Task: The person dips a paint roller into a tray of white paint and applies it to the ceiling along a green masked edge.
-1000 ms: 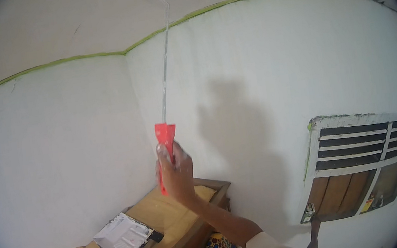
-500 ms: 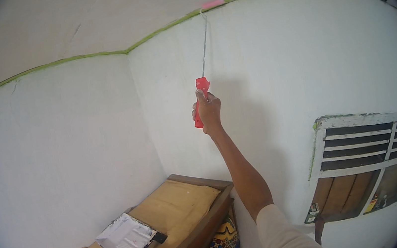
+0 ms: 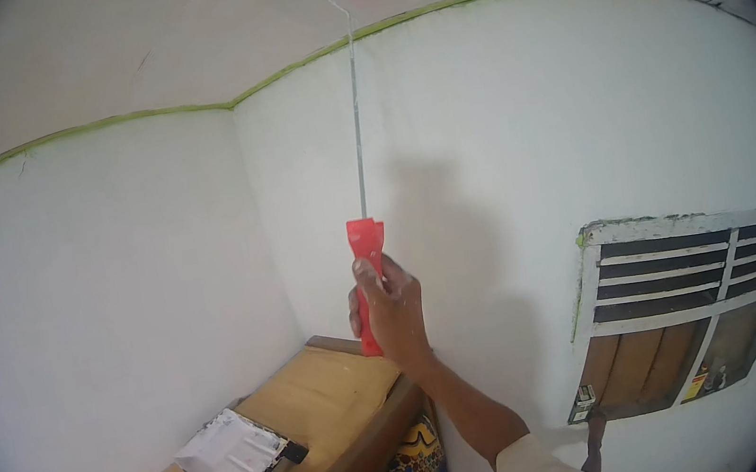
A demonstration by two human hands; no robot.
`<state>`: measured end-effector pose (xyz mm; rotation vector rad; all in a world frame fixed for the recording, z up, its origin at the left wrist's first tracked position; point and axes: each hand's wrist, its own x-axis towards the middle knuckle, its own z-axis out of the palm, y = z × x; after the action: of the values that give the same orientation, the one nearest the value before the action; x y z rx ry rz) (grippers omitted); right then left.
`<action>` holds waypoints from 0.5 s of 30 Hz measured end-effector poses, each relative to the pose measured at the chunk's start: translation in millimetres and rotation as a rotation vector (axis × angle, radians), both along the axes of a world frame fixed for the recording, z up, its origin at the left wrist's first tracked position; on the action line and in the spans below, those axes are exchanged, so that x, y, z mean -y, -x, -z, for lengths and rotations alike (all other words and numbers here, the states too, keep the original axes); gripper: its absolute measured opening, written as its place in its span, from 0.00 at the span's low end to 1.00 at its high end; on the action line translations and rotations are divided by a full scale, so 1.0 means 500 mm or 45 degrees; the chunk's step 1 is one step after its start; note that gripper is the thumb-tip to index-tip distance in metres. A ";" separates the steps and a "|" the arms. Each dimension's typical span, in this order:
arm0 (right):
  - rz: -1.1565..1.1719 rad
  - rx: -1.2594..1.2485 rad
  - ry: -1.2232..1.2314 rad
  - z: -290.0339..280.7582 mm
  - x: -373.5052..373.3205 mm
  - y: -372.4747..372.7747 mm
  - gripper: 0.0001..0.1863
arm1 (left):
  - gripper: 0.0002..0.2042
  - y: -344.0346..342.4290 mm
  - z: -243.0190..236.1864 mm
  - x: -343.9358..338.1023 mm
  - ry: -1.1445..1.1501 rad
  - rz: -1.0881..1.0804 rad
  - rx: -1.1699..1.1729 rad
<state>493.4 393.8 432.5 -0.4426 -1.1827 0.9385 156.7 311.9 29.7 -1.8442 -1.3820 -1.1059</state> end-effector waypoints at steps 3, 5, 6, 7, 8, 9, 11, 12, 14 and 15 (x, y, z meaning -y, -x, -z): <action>-0.044 0.011 -0.013 0.026 0.037 -0.004 0.12 | 0.26 0.004 0.007 -0.005 -0.152 -0.131 -0.143; -0.009 0.004 0.002 0.031 0.053 -0.014 0.12 | 0.26 -0.007 -0.002 -0.002 -0.012 -0.063 -0.007; 0.016 -0.004 0.018 0.033 0.054 -0.017 0.12 | 0.26 -0.012 -0.004 -0.001 0.131 -0.004 0.127; 0.021 -0.007 0.021 0.031 0.051 -0.020 0.12 | 0.26 -0.009 -0.006 -0.001 0.134 0.001 0.124; 0.006 -0.013 0.001 0.026 0.041 -0.022 0.12 | 0.26 -0.001 -0.006 -0.001 0.353 -0.058 0.160; -0.010 -0.020 -0.018 0.023 0.028 -0.023 0.12 | 0.27 0.005 -0.005 -0.001 0.573 -0.118 0.196; 0.019 0.000 -0.042 0.024 -0.015 -0.009 0.12 | 0.26 0.014 0.019 -0.001 0.453 -0.123 0.196; 0.052 0.025 -0.074 0.026 -0.037 -0.008 0.12 | 0.26 0.018 0.031 -0.006 0.325 -0.121 0.199; 0.083 0.008 -0.066 0.029 -0.054 -0.006 0.12 | 0.26 0.025 0.051 -0.018 0.111 -0.230 -0.008; 0.081 -0.008 -0.045 0.031 -0.052 -0.005 0.12 | 0.26 0.029 0.060 -0.022 -0.106 -0.332 -0.220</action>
<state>495.9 419.8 417.2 -0.4459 -1.1716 0.8626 142.1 322.9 -0.5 -1.6059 -1.4052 -0.8391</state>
